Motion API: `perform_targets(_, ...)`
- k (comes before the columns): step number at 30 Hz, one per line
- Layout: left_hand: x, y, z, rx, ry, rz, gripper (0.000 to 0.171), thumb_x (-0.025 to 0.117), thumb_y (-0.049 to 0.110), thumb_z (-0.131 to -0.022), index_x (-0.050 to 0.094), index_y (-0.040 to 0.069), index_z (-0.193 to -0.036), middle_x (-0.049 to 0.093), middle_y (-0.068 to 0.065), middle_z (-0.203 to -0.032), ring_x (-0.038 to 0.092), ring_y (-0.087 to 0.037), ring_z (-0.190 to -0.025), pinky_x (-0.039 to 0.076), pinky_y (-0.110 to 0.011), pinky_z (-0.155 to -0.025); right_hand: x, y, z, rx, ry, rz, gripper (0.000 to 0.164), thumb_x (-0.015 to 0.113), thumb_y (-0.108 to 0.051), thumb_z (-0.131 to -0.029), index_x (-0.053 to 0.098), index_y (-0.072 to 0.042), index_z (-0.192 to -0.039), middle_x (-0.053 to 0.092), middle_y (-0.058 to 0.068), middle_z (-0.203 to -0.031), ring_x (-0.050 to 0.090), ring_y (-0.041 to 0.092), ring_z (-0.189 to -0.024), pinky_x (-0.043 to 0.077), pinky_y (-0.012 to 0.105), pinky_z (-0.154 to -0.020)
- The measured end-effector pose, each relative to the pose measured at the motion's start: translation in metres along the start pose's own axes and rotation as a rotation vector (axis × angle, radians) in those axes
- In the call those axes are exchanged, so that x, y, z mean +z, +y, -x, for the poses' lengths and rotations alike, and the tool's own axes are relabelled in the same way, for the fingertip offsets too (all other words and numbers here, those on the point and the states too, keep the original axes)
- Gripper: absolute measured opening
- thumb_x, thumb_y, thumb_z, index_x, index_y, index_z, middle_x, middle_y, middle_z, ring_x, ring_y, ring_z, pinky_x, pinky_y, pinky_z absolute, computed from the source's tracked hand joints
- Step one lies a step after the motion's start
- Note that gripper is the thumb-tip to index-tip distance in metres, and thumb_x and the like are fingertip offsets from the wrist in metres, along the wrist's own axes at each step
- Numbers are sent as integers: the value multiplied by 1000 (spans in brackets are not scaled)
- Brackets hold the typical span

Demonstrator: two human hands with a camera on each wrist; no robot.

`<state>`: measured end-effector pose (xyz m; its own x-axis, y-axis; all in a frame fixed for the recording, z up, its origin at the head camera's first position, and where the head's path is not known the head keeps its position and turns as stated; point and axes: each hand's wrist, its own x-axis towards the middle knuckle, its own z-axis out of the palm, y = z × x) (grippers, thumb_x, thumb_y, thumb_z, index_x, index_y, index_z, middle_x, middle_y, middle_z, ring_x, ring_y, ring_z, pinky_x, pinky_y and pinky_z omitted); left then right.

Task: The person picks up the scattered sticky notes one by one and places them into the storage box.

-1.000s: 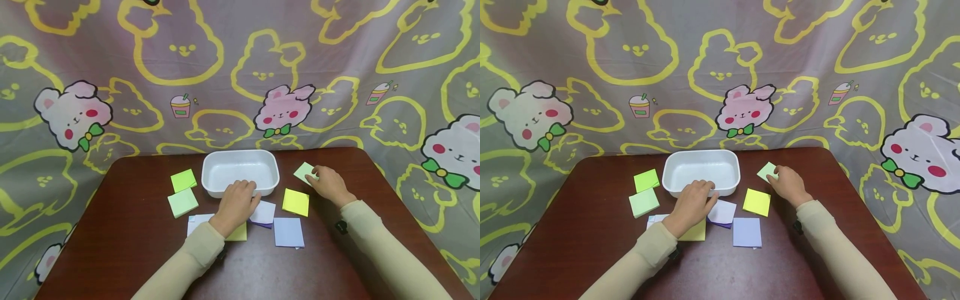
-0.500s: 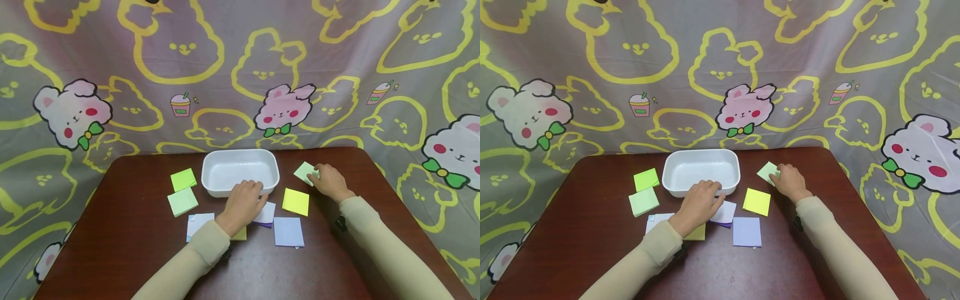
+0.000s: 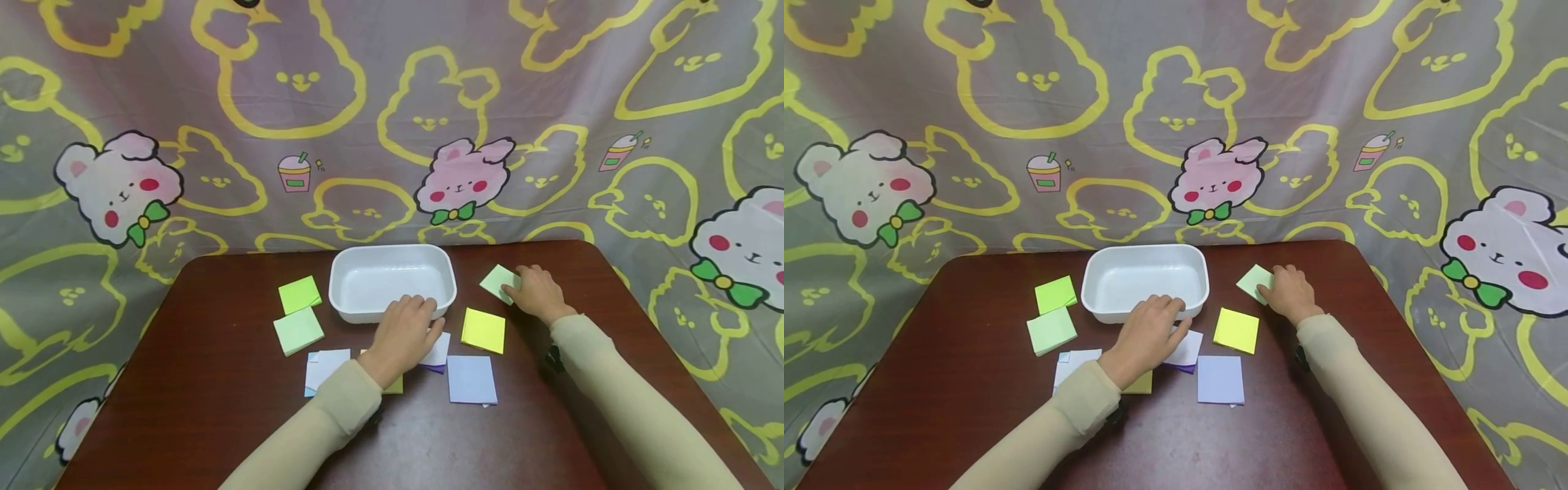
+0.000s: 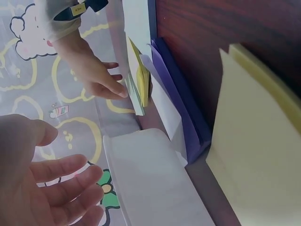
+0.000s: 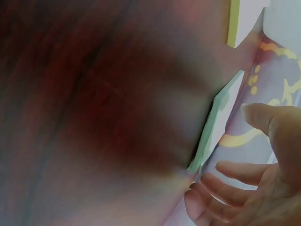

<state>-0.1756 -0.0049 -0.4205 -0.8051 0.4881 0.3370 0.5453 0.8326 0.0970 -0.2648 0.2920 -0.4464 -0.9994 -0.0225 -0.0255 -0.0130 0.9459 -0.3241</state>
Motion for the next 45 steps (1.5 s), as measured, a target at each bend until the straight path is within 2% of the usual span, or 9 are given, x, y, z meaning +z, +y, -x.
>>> perform_targets(9,2,6,0,17,23,-5,27,55,38,-102,66,13,-103,66,0,-88,63,-20,-83,50,-32,-70,2,5,-1,-22,-30,54,65,64,-39,-95,51,13,-132,60,34,-115,59,47,-98,52,60,-77)
perform_targets(15,2,8,1,22,31,-7,28,56,38,-103,68,12,-106,68,-1,-90,63,-19,-83,50,-32,-70,3,5,-4,-22,-29,46,66,65,-38,-94,51,12,-133,58,34,-116,56,49,-104,50,61,-80)
perform_targets(24,1,9,3,28,46,-15,28,57,37,-101,68,12,-104,68,-1,-89,63,-19,-82,50,-31,-69,1,11,-4,15,-26,7,75,71,-40,-90,47,11,-139,54,35,-123,51,49,-110,49,61,-84)
perform_targets(27,1,8,3,29,50,-21,28,57,37,-102,68,12,-104,68,-1,-88,63,-19,-82,50,-31,-69,-2,11,-3,12,-17,5,74,75,-40,-88,52,14,-132,55,34,-118,52,47,-105,49,58,-80)
perform_targets(31,2,7,4,37,53,-27,28,58,37,-101,68,12,-103,67,-1,-87,62,-19,-80,49,-31,-67,-6,10,-3,5,6,-6,58,79,-39,-85,63,11,-109,57,28,-102,53,39,-90,46,46,-66)
perform_targets(33,3,7,5,41,47,-32,28,58,37,-101,69,12,-103,68,-1,-87,62,-19,-80,50,-31,-67,-7,10,-3,1,16,-12,53,79,-37,-84,64,10,-104,57,26,-98,53,37,-86,44,42,-62)
perform_targets(35,4,7,5,43,37,-40,29,58,38,-101,69,12,-104,68,-1,-87,62,-19,-79,50,-30,-67,-7,10,-3,-1,18,-11,52,78,-36,-85,64,10,-106,57,27,-99,54,38,-86,45,42,-61)
perform_targets(39,4,7,6,44,24,-56,29,57,38,-102,69,12,-103,68,-1,-86,62,-19,-80,50,-30,-67,-8,11,-2,-10,22,-5,54,72,-32,-91,59,12,-120,59,30,-106,57,41,-89,48,45,-64)
perform_targets(45,3,8,7,38,15,-42,29,57,38,-102,69,12,-106,68,-1,-88,62,-19,-81,50,-30,-68,-11,10,0,-27,10,-27,36,54,-23,-101,58,8,-119,65,25,-100,59,34,-81,45,42,-62)
